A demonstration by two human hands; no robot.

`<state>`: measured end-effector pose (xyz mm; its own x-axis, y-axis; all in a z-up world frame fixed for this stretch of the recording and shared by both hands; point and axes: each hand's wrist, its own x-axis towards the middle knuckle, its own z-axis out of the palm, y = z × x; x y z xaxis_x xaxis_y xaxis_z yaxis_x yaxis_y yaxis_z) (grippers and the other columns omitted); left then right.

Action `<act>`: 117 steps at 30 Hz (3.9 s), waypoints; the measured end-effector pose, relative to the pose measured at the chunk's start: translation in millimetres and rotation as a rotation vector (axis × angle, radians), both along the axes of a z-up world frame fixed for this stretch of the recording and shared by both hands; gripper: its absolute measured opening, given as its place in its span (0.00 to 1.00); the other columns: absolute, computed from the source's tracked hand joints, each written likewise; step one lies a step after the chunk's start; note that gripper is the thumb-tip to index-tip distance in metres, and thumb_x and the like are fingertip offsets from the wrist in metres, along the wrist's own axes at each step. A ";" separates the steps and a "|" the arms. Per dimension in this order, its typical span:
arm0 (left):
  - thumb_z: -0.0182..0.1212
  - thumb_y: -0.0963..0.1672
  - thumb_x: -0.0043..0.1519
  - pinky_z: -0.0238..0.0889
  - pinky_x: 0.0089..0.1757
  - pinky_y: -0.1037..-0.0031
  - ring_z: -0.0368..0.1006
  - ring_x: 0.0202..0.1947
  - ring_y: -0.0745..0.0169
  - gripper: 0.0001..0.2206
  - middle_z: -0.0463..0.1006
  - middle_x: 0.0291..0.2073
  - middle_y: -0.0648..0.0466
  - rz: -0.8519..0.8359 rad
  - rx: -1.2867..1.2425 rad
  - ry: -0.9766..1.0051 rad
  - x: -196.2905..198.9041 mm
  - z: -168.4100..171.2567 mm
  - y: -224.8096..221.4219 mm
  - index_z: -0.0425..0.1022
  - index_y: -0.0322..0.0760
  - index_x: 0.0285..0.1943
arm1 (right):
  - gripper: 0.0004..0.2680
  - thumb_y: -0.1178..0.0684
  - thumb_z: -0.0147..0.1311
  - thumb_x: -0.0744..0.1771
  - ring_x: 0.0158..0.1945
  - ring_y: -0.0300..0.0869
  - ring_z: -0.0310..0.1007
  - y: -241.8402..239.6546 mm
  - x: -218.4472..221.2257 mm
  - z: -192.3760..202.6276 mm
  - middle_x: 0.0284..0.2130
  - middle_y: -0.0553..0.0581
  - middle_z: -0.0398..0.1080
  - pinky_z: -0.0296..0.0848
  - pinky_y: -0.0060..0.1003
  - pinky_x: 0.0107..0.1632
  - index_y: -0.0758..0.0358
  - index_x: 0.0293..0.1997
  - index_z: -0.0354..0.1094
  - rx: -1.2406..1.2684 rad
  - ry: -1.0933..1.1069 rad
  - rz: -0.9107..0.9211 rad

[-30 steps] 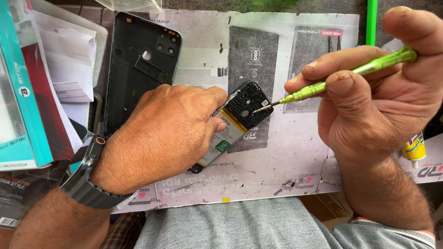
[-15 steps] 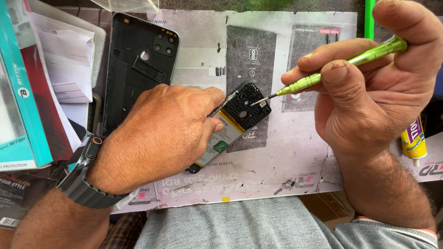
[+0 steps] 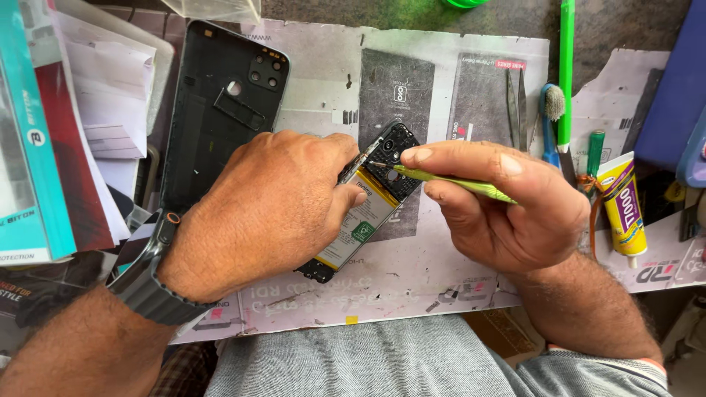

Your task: The person repairs the interior of a mobile phone by using a small screwdriver to remove screws from the internal components, lifting the battery away from the device frame, and applying adhesive from a tube to the internal parts.

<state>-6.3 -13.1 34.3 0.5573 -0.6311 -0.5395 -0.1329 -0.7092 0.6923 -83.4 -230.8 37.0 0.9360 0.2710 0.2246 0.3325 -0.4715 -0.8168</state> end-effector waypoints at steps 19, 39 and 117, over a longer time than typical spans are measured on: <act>0.63 0.47 0.57 0.71 0.32 0.55 0.79 0.26 0.41 0.10 0.78 0.20 0.41 0.044 -0.039 0.050 -1.1 2.6 1.0 0.79 0.36 0.40 | 0.24 0.63 0.53 0.73 0.48 0.53 0.83 -10.8 -11.1 -15.1 0.49 0.70 0.75 0.86 0.46 0.52 0.46 0.76 0.43 0.035 -0.113 0.095; 0.65 0.47 0.57 0.71 0.33 0.55 0.79 0.28 0.42 0.11 0.79 0.24 0.43 0.042 -0.124 -0.110 -8.9 -4.2 0.0 0.77 0.32 0.35 | 0.18 0.61 0.56 0.72 0.48 0.54 0.83 -4.5 -2.7 -14.2 0.48 0.70 0.75 0.86 0.42 0.47 0.59 0.67 0.48 -0.100 -0.167 0.129; 0.79 0.51 0.46 0.72 0.39 0.57 0.81 0.34 0.44 0.28 0.83 0.34 0.42 -0.108 -0.003 -0.446 -2.6 -9.4 10.4 0.79 0.42 0.55 | 0.13 0.56 0.57 0.74 0.46 0.48 0.82 0.8 11.6 -17.5 0.45 0.62 0.76 0.81 0.39 0.47 0.65 0.66 0.60 -0.167 -0.417 0.252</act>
<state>-8.9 -2.7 24.8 0.6656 -0.6997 -0.2597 -0.4919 -0.6730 0.5524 -71.8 -229.9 19.5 0.6770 0.5407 0.4992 0.7340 -0.4474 -0.5109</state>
